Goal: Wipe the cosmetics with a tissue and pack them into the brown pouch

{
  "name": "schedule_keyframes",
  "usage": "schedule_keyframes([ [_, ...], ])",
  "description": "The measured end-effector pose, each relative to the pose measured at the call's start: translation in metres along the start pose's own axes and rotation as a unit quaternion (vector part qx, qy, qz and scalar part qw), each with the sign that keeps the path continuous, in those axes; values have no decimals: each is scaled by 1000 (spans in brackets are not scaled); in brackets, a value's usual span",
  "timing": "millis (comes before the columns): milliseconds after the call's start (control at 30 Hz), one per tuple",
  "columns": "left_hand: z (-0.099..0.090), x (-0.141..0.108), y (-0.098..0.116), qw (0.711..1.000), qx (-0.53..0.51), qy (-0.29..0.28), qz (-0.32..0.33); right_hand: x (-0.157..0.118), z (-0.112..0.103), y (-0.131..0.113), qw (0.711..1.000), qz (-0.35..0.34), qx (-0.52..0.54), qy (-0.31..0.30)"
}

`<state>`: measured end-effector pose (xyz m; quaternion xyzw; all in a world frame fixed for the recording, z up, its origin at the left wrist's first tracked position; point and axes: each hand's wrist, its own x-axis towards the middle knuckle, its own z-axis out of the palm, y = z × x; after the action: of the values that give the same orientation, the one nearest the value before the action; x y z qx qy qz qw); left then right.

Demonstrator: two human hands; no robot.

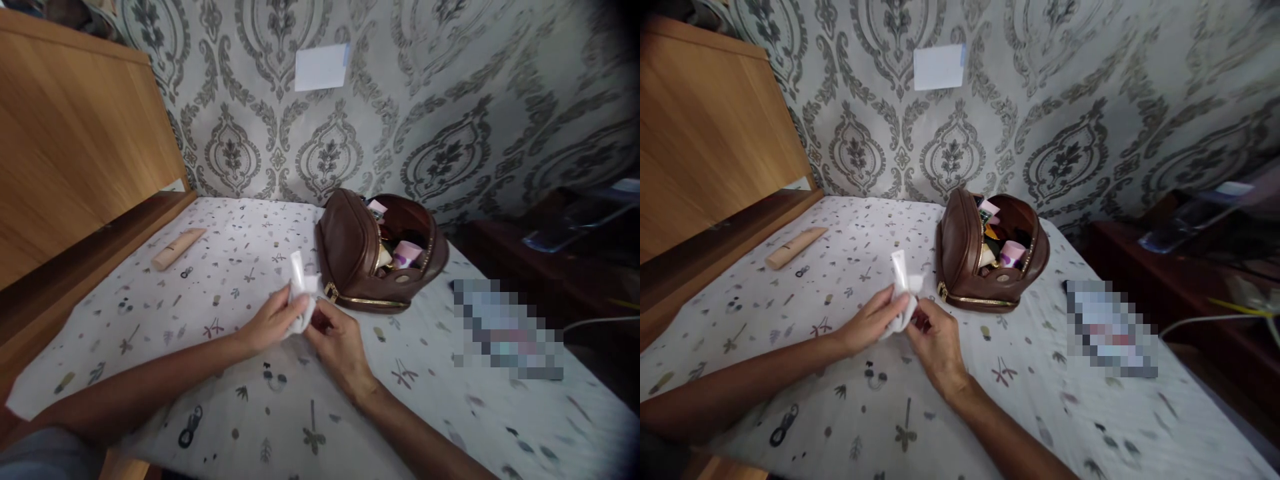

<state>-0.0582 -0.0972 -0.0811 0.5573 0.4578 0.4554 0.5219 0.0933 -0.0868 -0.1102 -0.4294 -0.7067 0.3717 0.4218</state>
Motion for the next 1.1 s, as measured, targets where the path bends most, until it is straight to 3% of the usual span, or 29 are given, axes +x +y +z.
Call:
schedule_keyframes([
  [100,1,-2,0,998,18,-54,14,0,-4,0,998,-15,-54,8],
  [233,-9,4,-1,999,49,-17,11,1,-10,-8,996,-33,-81,-27],
  [500,-14,2,4,979,189,-71,16,12,-22,-17,994,28,105,-1],
  [767,-20,4,12,986,44,-148,-69,18,-29,-23,964,49,257,37],
  [933,-16,3,6,982,118,-147,-1,14,-29,-30,959,29,282,-26],
  [1100,-11,3,0,967,208,-142,45,11,-35,-36,967,22,251,-22],
])
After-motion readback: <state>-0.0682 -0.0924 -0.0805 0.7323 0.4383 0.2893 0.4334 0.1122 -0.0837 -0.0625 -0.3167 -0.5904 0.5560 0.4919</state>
